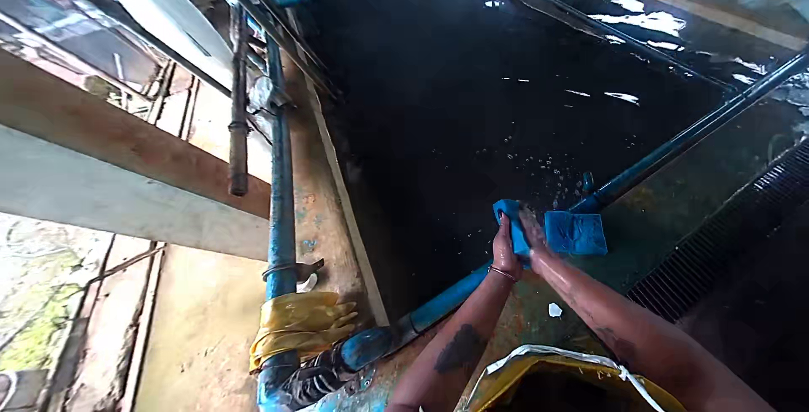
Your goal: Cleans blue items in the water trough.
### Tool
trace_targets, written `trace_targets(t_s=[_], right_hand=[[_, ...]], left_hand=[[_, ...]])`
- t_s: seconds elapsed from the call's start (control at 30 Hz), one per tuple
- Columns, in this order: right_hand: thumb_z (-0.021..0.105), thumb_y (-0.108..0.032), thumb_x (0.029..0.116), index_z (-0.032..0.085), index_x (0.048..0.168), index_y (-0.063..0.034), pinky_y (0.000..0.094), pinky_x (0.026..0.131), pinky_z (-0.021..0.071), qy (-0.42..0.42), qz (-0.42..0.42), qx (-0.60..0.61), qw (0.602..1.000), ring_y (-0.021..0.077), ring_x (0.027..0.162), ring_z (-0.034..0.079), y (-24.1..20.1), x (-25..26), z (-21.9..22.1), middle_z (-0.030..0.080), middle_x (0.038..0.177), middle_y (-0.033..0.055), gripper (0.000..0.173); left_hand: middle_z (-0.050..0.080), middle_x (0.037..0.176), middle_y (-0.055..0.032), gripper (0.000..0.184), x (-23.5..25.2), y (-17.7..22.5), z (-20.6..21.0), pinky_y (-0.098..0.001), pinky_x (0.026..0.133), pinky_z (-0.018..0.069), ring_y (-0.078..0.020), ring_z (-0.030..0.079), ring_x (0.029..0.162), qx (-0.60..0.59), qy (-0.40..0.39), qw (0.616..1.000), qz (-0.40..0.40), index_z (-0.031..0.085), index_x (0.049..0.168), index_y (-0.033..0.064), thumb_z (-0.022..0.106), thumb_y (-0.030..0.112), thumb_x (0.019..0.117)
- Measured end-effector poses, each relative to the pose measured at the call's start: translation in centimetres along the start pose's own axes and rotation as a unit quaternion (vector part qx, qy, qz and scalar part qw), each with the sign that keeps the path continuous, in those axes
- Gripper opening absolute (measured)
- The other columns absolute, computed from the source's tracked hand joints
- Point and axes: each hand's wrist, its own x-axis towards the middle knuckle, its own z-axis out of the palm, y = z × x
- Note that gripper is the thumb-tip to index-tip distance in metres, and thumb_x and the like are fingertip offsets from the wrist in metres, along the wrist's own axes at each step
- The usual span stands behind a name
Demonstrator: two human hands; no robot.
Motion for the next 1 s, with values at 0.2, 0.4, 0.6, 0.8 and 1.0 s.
trace_targets(t_s=[0.2,0.4,0.6,0.8,1.0], right_hand=[[0.04,-0.015,0.1097,0.057,0.137,0.0039,0.0445,0.113,0.0429,0.08,-0.029,-0.014,0.996,0.03,0.128,0.058,2.1,1.4,-1.9,0.062,0.134,0.0248,0.038],[0.021,-0.041,0.1131,0.047,0.148,-0.0093,0.0378,0.103,0.0516,0.011,0.142,0.317,0.938,0.0166,0.123,0.06,5.4,0.4,-6.1,0.061,0.136,0.0096,0.053],[0.049,-0.011,0.1062,0.052,0.132,0.0002,0.0406,0.086,0.0587,0.045,0.161,0.328,0.93,0.0223,0.099,0.068,1.8,0.1,-5.6,0.066,0.113,0.0158,0.029],[0.054,-0.022,0.1055,0.036,0.155,0.0048,0.0415,0.123,0.0316,-0.062,-0.052,-0.032,0.996,0.0275,0.147,0.042,-1.5,-3.8,-0.8,0.044,0.156,0.0233,0.059],[0.026,-0.037,0.1116,0.016,0.163,-0.0009,0.0666,0.124,0.0013,0.0,-0.045,-0.167,0.985,0.0387,0.159,0.002,-0.2,-0.7,-0.3,0.007,0.17,0.0236,0.064]], left_hand=[[0.07,0.11,-0.011,0.058,-0.2,0.5,-0.8,-0.0431,0.086,0.0578,-0.0224,0.068,0.1,-0.033,-0.015,0.997,-0.069,0.056,0.133,0.0098,0.021,0.051,0.1104],[0.069,0.126,-0.0126,0.062,0.0,0.9,-2.8,-0.0468,0.091,0.0592,-0.0272,0.068,0.112,-0.118,-0.125,0.983,-0.059,0.054,0.142,0.0178,0.022,0.058,0.1073],[0.021,0.168,-0.0205,0.071,3.1,1.1,-4.4,-0.0567,0.126,0.0179,-0.0377,0.015,0.157,0.416,0.027,0.875,0.245,0.037,0.158,0.0062,0.068,0.024,0.0972],[0.064,0.13,0.0006,0.066,1.6,0.0,-2.5,-0.0329,0.091,0.0565,-0.01,0.064,0.113,-0.015,-0.019,1.0,0.009,0.041,0.153,0.0257,0.013,0.063,0.1058],[0.067,0.128,-0.0033,0.053,-0.2,-1.1,-0.4,-0.0377,0.096,0.0551,-0.0148,0.064,0.115,-0.014,-0.077,0.997,-0.013,0.048,0.146,0.0185,0.026,0.05,0.1092]])
